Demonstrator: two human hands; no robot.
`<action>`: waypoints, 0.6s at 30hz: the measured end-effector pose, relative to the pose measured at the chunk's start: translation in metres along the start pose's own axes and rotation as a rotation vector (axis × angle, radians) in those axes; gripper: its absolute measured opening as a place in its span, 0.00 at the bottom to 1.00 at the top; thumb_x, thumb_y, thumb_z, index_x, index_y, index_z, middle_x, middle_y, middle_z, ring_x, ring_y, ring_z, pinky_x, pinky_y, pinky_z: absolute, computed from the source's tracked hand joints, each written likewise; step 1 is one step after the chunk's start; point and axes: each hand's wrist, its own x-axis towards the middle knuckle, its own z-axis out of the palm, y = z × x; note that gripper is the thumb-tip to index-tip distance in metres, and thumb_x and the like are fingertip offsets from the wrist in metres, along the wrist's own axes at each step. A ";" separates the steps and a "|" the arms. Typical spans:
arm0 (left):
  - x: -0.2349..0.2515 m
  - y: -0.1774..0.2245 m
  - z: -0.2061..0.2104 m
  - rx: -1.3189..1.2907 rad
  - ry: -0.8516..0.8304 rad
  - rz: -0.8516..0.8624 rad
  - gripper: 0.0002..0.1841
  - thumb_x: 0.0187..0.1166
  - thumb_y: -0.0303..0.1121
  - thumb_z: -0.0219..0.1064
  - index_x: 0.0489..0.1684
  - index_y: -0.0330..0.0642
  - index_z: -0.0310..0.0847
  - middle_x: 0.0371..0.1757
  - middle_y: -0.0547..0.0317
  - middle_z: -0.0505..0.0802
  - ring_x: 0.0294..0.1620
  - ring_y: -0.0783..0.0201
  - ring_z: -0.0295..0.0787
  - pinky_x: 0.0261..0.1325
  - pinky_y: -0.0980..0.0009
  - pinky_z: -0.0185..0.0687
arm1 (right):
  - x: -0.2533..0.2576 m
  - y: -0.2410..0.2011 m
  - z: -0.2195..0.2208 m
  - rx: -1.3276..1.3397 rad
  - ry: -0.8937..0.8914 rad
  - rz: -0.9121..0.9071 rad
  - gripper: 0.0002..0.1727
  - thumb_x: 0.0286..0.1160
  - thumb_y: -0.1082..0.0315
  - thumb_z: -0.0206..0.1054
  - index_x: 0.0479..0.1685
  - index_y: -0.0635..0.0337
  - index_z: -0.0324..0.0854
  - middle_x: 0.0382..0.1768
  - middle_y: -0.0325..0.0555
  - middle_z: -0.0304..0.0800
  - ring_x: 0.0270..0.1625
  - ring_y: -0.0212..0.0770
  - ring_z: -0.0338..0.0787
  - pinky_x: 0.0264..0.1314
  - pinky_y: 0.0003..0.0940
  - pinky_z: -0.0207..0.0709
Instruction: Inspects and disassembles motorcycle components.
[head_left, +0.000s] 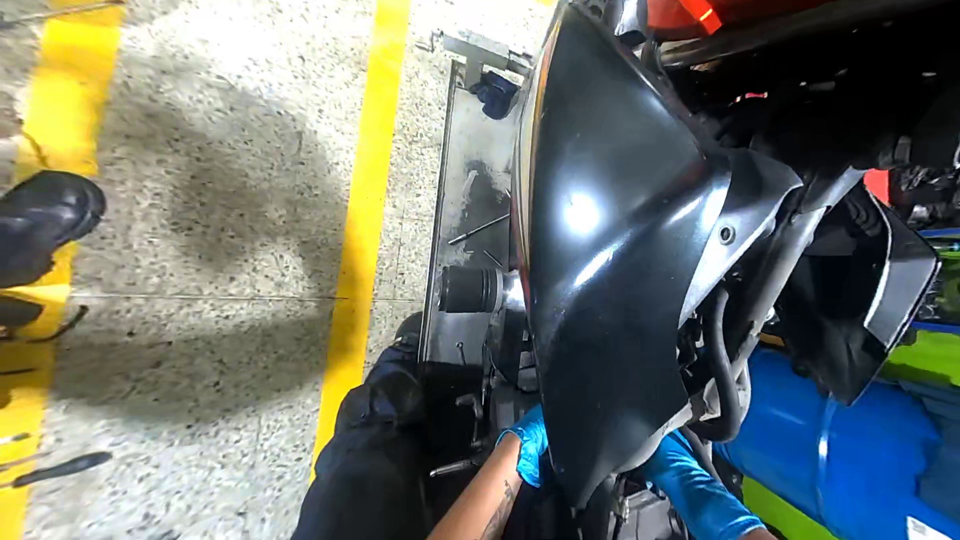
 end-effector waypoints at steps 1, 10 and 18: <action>0.001 0.003 -0.001 0.001 -0.014 0.046 0.24 0.81 0.29 0.66 0.74 0.28 0.72 0.62 0.47 0.88 0.60 0.69 0.85 0.66 0.70 0.80 | -0.005 -0.007 -0.004 -0.027 -0.031 0.003 0.27 0.83 0.58 0.64 0.75 0.68 0.77 0.75 0.66 0.80 0.80 0.63 0.76 0.84 0.59 0.62; -0.002 0.005 -0.004 0.094 0.059 -0.209 0.28 0.82 0.32 0.67 0.80 0.32 0.67 0.67 0.45 0.86 0.61 0.64 0.84 0.67 0.67 0.80 | -0.013 -0.019 0.011 0.150 0.028 0.063 0.24 0.88 0.65 0.57 0.76 0.70 0.76 0.78 0.64 0.78 0.84 0.57 0.73 0.90 0.47 0.57; 0.002 -0.010 0.016 -0.071 0.232 -0.226 0.24 0.83 0.25 0.62 0.77 0.25 0.68 0.62 0.42 0.87 0.56 0.65 0.85 0.62 0.71 0.81 | -0.016 -0.021 0.019 0.460 0.158 0.090 0.22 0.85 0.72 0.59 0.75 0.74 0.75 0.76 0.62 0.79 0.83 0.48 0.74 0.88 0.36 0.57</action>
